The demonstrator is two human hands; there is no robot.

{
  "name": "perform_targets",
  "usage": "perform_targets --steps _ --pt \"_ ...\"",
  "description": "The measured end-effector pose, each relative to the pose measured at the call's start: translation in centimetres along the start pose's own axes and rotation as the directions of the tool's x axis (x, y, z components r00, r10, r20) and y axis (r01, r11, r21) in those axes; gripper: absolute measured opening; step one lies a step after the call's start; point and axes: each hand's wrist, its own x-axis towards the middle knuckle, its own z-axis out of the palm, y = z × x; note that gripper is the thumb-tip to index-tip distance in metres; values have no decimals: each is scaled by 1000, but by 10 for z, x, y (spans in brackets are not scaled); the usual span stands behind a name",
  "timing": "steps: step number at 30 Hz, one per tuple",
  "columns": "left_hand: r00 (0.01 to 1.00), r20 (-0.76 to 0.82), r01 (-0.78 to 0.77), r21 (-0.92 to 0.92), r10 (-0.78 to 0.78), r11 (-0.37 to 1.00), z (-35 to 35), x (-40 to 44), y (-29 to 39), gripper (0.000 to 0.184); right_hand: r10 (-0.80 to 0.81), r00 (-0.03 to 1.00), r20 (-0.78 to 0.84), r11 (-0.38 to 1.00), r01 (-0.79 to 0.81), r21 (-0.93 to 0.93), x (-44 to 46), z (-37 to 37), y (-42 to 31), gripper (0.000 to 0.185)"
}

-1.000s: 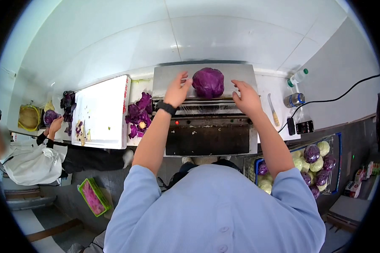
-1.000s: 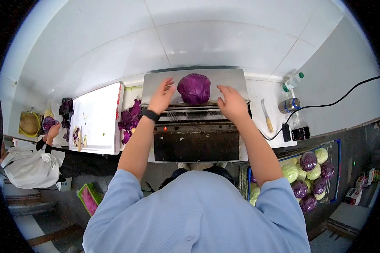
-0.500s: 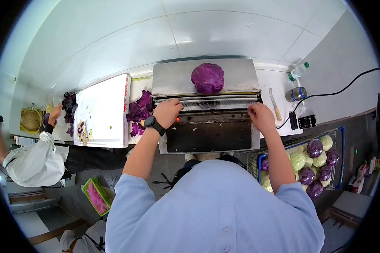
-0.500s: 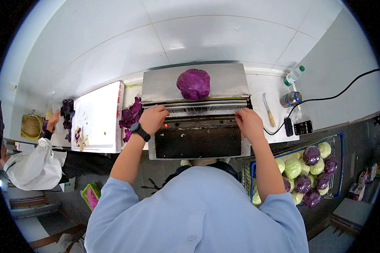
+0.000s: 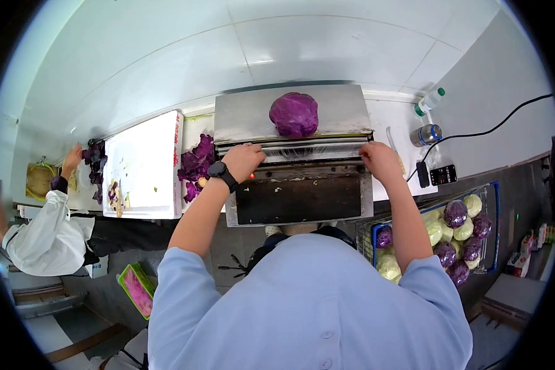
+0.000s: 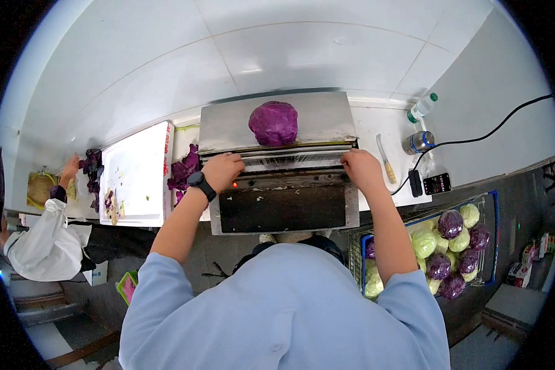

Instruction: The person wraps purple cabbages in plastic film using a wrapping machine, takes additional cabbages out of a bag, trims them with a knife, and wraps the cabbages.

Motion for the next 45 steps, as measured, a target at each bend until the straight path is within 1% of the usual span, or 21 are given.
perform_targets --steps 3,6,8,11,12,14,17,20,23,24,26,27,29,30,33,35,36,38,41,43,45 --pt "995 28 95 -118 -93 988 -4 0 4 5 -15 999 31 1000 15 1 4 4 6 12" --pt "986 -25 154 -216 -163 964 0 -1 0 6 0 999 47 1000 1 -31 12 8 13 13" --pt "981 -47 171 -253 -189 952 2 -3 -1 8 16 997 75 998 -12 -56 15 3 13 14" --pt "971 -122 163 -287 -205 944 10 -4 -5 8 -42 988 150 999 41 12 19 -6 6 13" --pt "966 -154 155 -294 -207 943 10 -3 -5 7 -51 981 188 998 55 -15 21 -5 6 13" --pt "961 -153 171 -325 -230 930 10 -3 -4 8 -65 962 265 994 85 -65 27 -3 7 14" --pt "945 -166 202 -383 -282 901 7 -2 -1 8 -96 964 249 991 117 -70 33 10 16 14" --pt "924 -186 215 -467 -333 857 10 -2 -2 8 -141 960 242 988 153 -28 36 13 21 14" --pt "902 -172 234 -576 -397 783 18 -2 -5 9 -77 995 56 980 65 186 33 15 17 11" --pt "893 -161 243 -614 -421 751 21 -3 -6 10 -76 997 0 965 73 253 33 16 19 10" --pt "876 -127 227 -744 -466 629 26 -4 -7 12 -59 992 -108 919 96 383 32 21 23 9" --pt "868 -106 215 -800 -484 560 28 -4 -7 14 -14 996 -88 901 50 431 31 24 24 9" --pt "853 -96 221 -825 -513 520 32 -4 -5 16 75 996 -45 853 -41 521 30 31 26 9" --pt "844 -90 223 -837 -528 500 29 -3 -1 17 76 996 -51 854 -39 519 29 32 27 11" --pt "834 -220 200 -733 -505 650 21 1 10 18 57 995 -77 840 -6 543 26 33 22 17" --pt "823 -271 248 -620 -499 745 28 2 6 14 23 994 -110 802 47 595 25 28 14 20" --pt "818 -297 270 -557 -492 785 29 4 6 12 -8 991 -134 864 75 498 25 28 14 19" --pt "788 -347 285 -526 -508 802 32 3 10 8 -77 982 -175 952 124 281 27 30 17 18" --pt "770 -413 250 -505 -486 826 38 -5 18 8 -90 958 -273 948 167 273 22 35 19 10" --pt "760 -458 221 -485 -461 846 39 -13 22 7 -108 954 -280 943 187 275 15 37 21 9" --pt "731 -466 214 -538 -499 816 37 -19 28 6 -126 944 -304 947 206 246 7 34 22 8"
